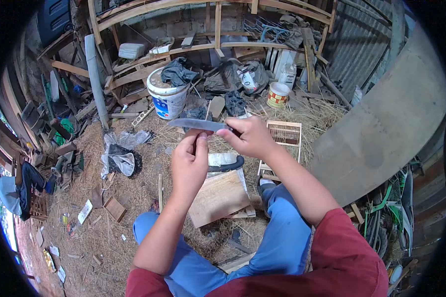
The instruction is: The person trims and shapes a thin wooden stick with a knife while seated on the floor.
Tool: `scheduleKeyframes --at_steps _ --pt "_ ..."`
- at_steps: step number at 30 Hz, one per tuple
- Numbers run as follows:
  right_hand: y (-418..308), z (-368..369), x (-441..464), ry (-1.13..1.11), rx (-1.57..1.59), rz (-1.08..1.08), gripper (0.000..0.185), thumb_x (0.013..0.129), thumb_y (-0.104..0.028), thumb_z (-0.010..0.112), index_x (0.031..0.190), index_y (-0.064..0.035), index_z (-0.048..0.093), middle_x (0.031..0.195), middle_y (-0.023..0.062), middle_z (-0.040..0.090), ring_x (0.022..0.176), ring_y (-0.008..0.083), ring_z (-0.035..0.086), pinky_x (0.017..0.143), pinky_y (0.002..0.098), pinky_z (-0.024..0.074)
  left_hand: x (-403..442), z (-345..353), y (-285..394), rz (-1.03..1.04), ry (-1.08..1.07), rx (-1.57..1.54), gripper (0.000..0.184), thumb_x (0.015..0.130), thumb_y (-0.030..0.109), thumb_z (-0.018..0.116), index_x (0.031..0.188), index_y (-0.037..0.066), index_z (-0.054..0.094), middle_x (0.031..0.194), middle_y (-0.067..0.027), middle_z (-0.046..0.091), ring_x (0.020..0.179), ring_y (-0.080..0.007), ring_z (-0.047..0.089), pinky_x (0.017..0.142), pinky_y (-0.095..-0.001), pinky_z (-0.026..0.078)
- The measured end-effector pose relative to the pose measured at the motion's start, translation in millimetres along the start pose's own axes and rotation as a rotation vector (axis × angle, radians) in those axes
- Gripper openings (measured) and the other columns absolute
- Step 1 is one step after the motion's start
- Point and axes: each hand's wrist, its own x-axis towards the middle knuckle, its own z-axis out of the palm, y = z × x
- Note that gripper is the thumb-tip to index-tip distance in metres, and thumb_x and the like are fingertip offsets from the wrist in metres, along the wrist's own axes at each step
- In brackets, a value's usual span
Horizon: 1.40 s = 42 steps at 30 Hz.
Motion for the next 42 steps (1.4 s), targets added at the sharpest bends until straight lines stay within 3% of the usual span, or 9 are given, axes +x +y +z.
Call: scheduleKeyframes --at_steps 3,11,13,19,21,26,31,32,42 --pt "-3 -2 2 -0.021 -0.024 -0.085 0.048 0.094 -0.051 0.065 0.074 -0.0074 0.059 0.06 0.0166 0.059 0.056 0.0395 0.061 0.049 0.045 0.045 -3 -5 7 -0.068 -0.027 0.078 0.018 0.106 0.012 0.053 0.109 0.0 0.066 0.08 0.0046 0.055 0.072 -0.0028 0.047 0.062 -0.0213 0.038" --pt "3 -3 6 0.013 -0.031 -0.017 0.049 0.093 -0.051 0.065 0.07 -0.0077 0.057 0.056 0.0149 0.058 0.054 0.0372 0.061 0.049 0.0446 0.0452 1 -7 7 -0.033 -0.003 0.032 0.018 0.106 0.013 0.054 0.104 0.001 0.067 0.079 0.0052 0.055 0.068 -0.0025 0.045 0.06 -0.0216 0.036" --pt "-6 -2 3 -0.008 -0.033 -0.102 0.051 0.093 -0.051 0.066 0.069 -0.0068 0.059 0.056 0.0157 0.058 0.054 0.0375 0.061 0.049 0.0449 0.0455 -2 -9 2 -0.109 -0.013 0.072 0.017 0.106 0.013 0.054 0.106 0.002 0.066 0.079 0.0064 0.054 0.068 -0.0018 0.043 0.059 -0.0208 0.034" --pt "7 -2 7 0.037 -0.057 0.019 0.05 0.093 -0.054 0.064 0.072 -0.0092 0.06 0.054 0.0156 0.057 0.053 0.0383 0.061 0.048 0.0471 0.0449 3 -6 6 -0.062 0.029 -0.116 0.014 0.103 0.008 0.056 0.106 -0.003 0.065 0.079 0.0038 0.057 0.067 -0.0014 0.045 0.056 -0.0227 0.036" --pt "0 1 3 -0.032 -0.046 -0.09 0.044 0.094 -0.042 0.068 0.071 -0.0056 0.057 0.058 0.0164 0.055 0.053 0.0374 0.058 0.049 0.0437 0.042 2 -7 0 -0.063 0.021 -0.076 0.014 0.103 0.007 0.056 0.106 -0.002 0.065 0.079 0.0043 0.056 0.067 -0.0014 0.045 0.056 -0.023 0.035" --pt "-3 -2 3 -0.072 -0.042 -0.049 0.043 0.094 -0.042 0.067 0.072 -0.0057 0.058 0.059 0.0161 0.056 0.055 0.0382 0.059 0.05 0.0441 0.0431 0 -12 0 -0.113 -0.02 0.098 0.013 0.103 0.008 0.055 0.107 -0.001 0.064 0.079 0.0048 0.055 0.067 -0.0012 0.044 0.056 -0.0233 0.035" --pt "5 -4 8 -0.016 -0.015 -0.031 0.042 0.093 -0.043 0.068 0.074 -0.0057 0.061 0.058 0.0168 0.055 0.054 0.0379 0.058 0.048 0.0431 0.0418 1 -7 7 -0.071 -0.009 -0.04 0.017 0.104 0.012 0.054 0.102 -0.001 0.065 0.072 0.0059 0.051 0.063 -0.0012 0.041 0.054 -0.0236 0.031" --pt "10 -2 8 0.007 -0.033 -0.026 0.047 0.093 -0.051 0.066 0.071 -0.0087 0.061 0.056 0.0151 0.057 0.054 0.0371 0.062 0.049 0.0445 0.0456 0 -8 6 -0.075 -0.011 -0.04 0.017 0.104 0.012 0.054 0.102 -0.001 0.065 0.072 0.0059 0.051 0.063 -0.0012 0.041 0.054 -0.0236 0.031" --pt "-4 -2 3 -0.035 -0.065 -0.057 0.05 0.093 -0.053 0.064 0.071 -0.0083 0.063 0.059 0.0165 0.059 0.057 0.0391 0.062 0.05 0.0451 0.0464 -4 -9 8 -0.119 -0.052 0.028 0.019 0.106 0.016 0.052 0.104 0.002 0.065 0.074 0.0065 0.05 0.064 -0.0014 0.041 0.056 -0.0219 0.032"
